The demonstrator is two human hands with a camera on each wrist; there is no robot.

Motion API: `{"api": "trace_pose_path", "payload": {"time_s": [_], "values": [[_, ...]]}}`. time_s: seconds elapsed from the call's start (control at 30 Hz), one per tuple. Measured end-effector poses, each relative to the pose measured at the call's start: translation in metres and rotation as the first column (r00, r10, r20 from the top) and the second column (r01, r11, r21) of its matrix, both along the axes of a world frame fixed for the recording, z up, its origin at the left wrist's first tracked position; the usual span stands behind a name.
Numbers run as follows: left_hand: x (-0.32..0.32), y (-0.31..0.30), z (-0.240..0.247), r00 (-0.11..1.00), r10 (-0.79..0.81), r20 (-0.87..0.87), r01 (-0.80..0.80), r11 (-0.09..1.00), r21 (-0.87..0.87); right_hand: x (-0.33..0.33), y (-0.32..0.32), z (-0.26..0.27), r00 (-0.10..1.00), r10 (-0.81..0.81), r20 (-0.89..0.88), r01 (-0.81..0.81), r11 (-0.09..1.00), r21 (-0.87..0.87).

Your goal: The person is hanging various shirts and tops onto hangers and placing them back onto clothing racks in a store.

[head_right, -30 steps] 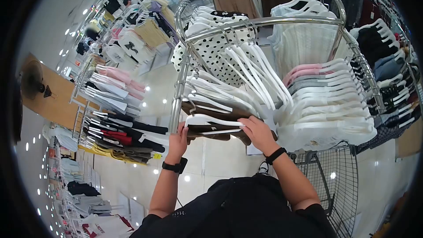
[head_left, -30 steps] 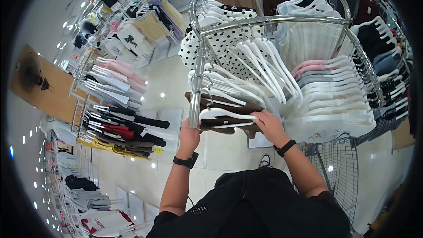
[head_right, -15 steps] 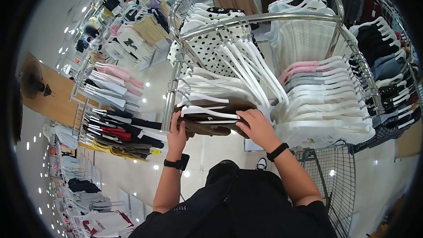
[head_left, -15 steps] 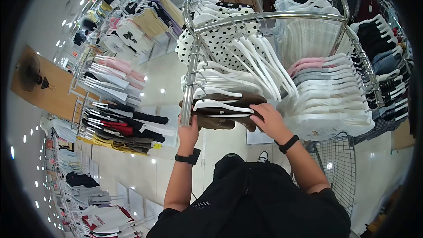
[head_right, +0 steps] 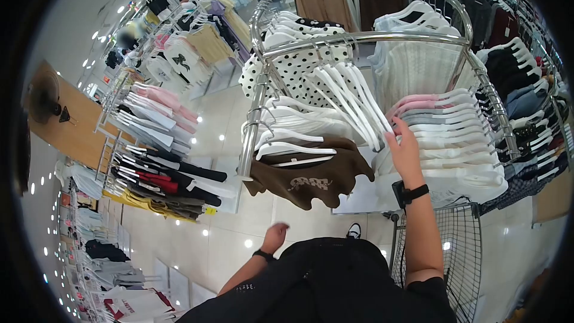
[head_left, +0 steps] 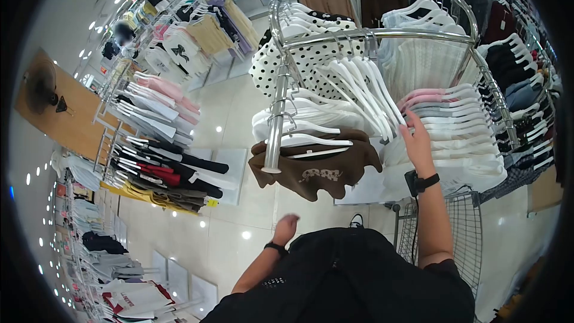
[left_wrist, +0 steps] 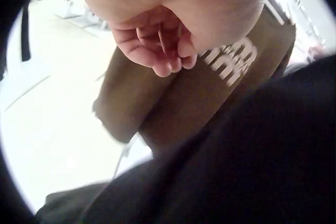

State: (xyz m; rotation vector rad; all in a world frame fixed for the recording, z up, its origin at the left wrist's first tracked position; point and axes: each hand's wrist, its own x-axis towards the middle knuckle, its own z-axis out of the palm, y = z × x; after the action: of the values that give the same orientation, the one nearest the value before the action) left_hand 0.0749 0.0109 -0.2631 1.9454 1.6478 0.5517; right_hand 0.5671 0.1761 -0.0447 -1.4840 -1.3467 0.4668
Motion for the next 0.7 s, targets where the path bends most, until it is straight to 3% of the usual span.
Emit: {"api": "trace_pose_path", "payload": {"time_s": [0.03, 0.07, 0.1, 0.13, 0.17, 0.2, 0.23, 0.27, 0.3, 0.33, 0.37, 0.43, 0.47, 0.5, 0.53, 0.57, 0.63, 0.67, 0.7], "values": [[-0.018, -0.024, -0.02, 1.0, 0.011, -0.019, -0.013, 0.994, -0.11, -0.001, 0.001, 0.002, 1.0, 0.007, -0.006, -0.007, 1.0, -0.027], [-0.034, -0.049, -0.028, 0.99, 0.143, -0.01, -0.138, 0.939, -0.315, 0.001, 0.005, -0.002, 1.0, 0.013, -0.003, -0.013, 1.0, -0.02], [-0.077, -0.08, -0.081, 0.989, 0.027, -0.144, -0.063, 0.965, -0.256, 0.004, 0.01, -0.011, 0.999, 0.003, 0.054, -0.005, 1.0, 0.028], [-0.086, -0.102, -0.063, 0.922, 0.386, -0.007, -0.312, 0.734, -0.603, 0.005, 0.014, -0.013, 0.994, -0.007, 0.111, -0.002, 0.997, 0.079], [-0.131, -0.134, -0.106, 0.988, 0.152, -0.016, -0.131, 0.785, -0.606, 0.003, 0.014, -0.005, 0.993, -0.003, 0.117, -0.008, 0.996, 0.089], [-0.156, -0.152, -0.109, 0.982, -0.161, -0.102, 0.04, 0.694, -0.719, 0.0, 0.011, 0.009, 0.991, -0.026, 0.133, 0.014, 0.996, 0.092], [-0.163, -0.176, -0.093, 0.989, 0.136, -0.054, -0.129, 0.638, -0.759, -0.003, 0.007, 0.022, 0.988, -0.049, 0.149, 0.036, 0.995, 0.092], [-0.174, -0.19, -0.085, 0.972, -0.167, -0.167, -0.023, 0.636, -0.771, -0.007, 0.003, 0.034, 0.988, -0.046, 0.151, 0.031, 0.995, 0.1], [-0.182, -0.213, -0.083, 0.974, 0.224, -0.037, -0.167, 0.595, -0.787, -0.012, -0.003, 0.044, 0.984, -0.122, 0.131, 0.112, 0.99, 0.081], [-0.189, -0.225, -0.085, 0.974, 0.225, -0.035, -0.166, 0.595, -0.786, -0.017, -0.01, 0.048, 0.973, -0.199, 0.112, 0.194, 0.979, 0.057], [-0.186, -0.236, -0.073, 0.974, 0.22, -0.052, -0.186, 0.653, -0.734, -0.02, -0.015, 0.047, 0.965, -0.246, 0.091, 0.232, 0.962, 0.146], [-0.199, -0.255, -0.104, 0.983, 0.168, -0.067, -0.174, 0.775, -0.608, -0.017, -0.032, 0.042, 0.962, -0.263, 0.071, 0.25, 0.957, 0.149], [-0.202, -0.28, -0.133, 0.985, 0.157, -0.068, -0.166, 0.778, -0.606, -0.019, -0.043, 0.04, 0.959, -0.279, 0.05, 0.269, 0.951, 0.151], [-0.205, -0.29, -0.137, 0.955, 0.287, -0.07, -0.26, 0.706, -0.659, -0.026, -0.06, 0.042, 0.953, -0.303, 0.01, 0.3, 0.948, 0.104], [-0.195, -0.248, -0.161, 0.91, 0.406, -0.084, -0.34, 0.614, -0.712, -0.031, -0.074, 0.039, 0.947, -0.321, 0.014, 0.318, 0.943, 0.094], [-0.199, -0.249, -0.168, 0.92, 0.382, -0.09, -0.324, 0.61, -0.723, -0.034, -0.09, 0.032, 0.942, -0.335, -0.01, 0.334, 0.936, 0.112], [-0.202, -0.245, -0.176, 0.911, 0.337, 0.239, -0.079, 0.71, -0.7, -0.034, -0.131, 0.024, 0.922, -0.386, -0.012, 0.385, 0.917, 0.105], [-0.21, -0.239, -0.19, 0.928, -0.045, 0.37, 0.184, 0.918, -0.35, -0.03, -0.15, 0.023, 0.912, -0.41, 0.028, 0.406, 0.909, 0.089], [-0.206, -0.239, -0.174, 0.809, 0.392, 0.438, 0.043, 0.703, -0.71, -0.027, -0.176, 0.02, 0.897, -0.436, 0.072, 0.431, 0.899, 0.07]]}}
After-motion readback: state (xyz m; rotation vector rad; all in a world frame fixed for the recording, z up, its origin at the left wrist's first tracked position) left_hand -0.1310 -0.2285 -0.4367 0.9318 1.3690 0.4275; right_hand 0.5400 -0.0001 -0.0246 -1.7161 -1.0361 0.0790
